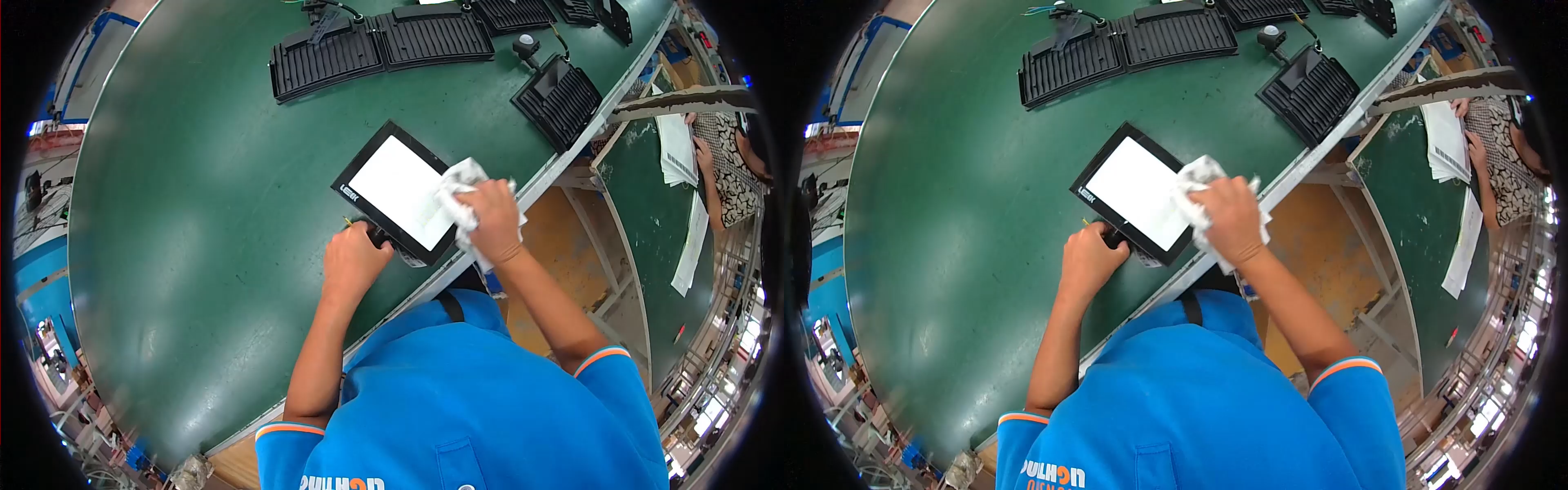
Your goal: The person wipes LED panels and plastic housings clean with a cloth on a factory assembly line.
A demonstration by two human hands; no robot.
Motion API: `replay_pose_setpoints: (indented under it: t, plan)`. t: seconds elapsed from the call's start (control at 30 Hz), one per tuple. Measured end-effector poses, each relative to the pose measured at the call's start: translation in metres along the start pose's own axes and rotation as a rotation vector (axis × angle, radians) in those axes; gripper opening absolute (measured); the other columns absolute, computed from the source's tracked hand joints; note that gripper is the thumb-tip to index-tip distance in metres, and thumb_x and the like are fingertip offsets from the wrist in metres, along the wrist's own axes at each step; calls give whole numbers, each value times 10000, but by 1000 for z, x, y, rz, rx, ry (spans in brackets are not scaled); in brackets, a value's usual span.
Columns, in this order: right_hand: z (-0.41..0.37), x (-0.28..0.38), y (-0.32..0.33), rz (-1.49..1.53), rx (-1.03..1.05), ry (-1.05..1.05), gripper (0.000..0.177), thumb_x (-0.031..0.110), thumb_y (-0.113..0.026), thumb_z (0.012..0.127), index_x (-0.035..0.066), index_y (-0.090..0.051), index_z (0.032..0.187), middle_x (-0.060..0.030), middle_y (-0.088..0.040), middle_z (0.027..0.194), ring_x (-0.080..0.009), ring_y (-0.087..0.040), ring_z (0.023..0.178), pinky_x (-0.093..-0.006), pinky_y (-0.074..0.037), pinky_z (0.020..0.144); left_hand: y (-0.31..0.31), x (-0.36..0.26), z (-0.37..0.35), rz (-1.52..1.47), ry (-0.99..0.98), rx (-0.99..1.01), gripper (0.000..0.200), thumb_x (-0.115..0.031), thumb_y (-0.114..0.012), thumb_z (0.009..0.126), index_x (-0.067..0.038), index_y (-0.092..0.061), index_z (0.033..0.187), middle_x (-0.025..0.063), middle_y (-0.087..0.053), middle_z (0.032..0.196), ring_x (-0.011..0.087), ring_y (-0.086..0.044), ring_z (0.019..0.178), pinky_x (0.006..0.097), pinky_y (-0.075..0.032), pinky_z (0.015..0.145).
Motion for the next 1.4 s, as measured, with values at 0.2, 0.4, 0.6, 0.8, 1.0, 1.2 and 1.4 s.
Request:
replay_pose_setpoints:
  t: [0.2, 0.4, 0.6, 0.8, 1.0, 1.2, 1.4]
  plan:
    - [-14, 63, -29, 169, 30, 101, 256, 40, -606, 642, 152, -620, 871, -53, -497, 776, -252, -481, 756, -367, -381, 653, -4, 4, 4, 25, -10, -25, 293, -226, -664, 674, 12, -639, 843, 197, -646, 804, 349, -628, 755, 407, -504, 708]
    - [48, -8, -25, 9, -17, -85, 314, 47, -629, 606, 143, -583, 901, -55, -500, 856, -266, -463, 844, -380, -338, 706, -3, 3, 2, 29, -19, -14, 283, -235, -669, 656, 5, -630, 801, 200, -642, 777, 356, -626, 741, 418, -504, 683]
    - [60, 66, -67, 213, 71, 234, 150, 91, -522, 732, 130, -616, 842, -47, -516, 831, -252, -466, 817, -372, -350, 707, -2, 4, 2, 22, -6, -1, 301, -213, -666, 637, 42, -628, 793, 214, -623, 716, 358, -615, 690, 404, -497, 658]
    - [118, -7, -75, 1, -15, -5, 203, 55, -527, 717, 141, -590, 890, -78, -504, 850, -265, -470, 814, -371, -367, 712, -4, 8, -2, -25, 18, -63, 279, -207, -656, 644, 32, -628, 784, 209, -628, 720, 355, -618, 691, 407, -501, 663]
    - [70, 87, -80, 302, 116, 350, 92, 159, -570, 719, 129, -609, 797, -29, -499, 770, -218, -481, 754, -325, -410, 684, -6, 13, -6, -70, -34, -48, 268, -217, -685, 648, 1, -619, 788, 199, -630, 744, 366, -615, 719, 425, -506, 659]
    - [149, -25, -64, 166, 59, 78, 306, -31, -626, 605, 102, -597, 878, -81, -517, 817, -288, -481, 819, -380, -388, 706, 26, 39, -25, 10, 45, -83, 265, -210, -673, 649, -17, -629, 824, 175, -637, 784, 341, -618, 734, 412, -502, 670]
    - [123, -28, -48, 582, 247, -174, 266, 83, -668, 680, 68, -586, 933, -96, -527, 854, -298, -532, 837, -357, -429, 716, 67, 174, -88, 30, 304, 45, 366, -237, -714, 577, -7, -635, 851, 188, -607, 789, 352, -587, 754, 401, -473, 677]
Point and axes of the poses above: each hand's wrist, its own z-axis towards the middle knuckle, its own y-axis out of the back of the hand, x = y × z, the point moved 5 cm from there along z, towards the middle knuckle
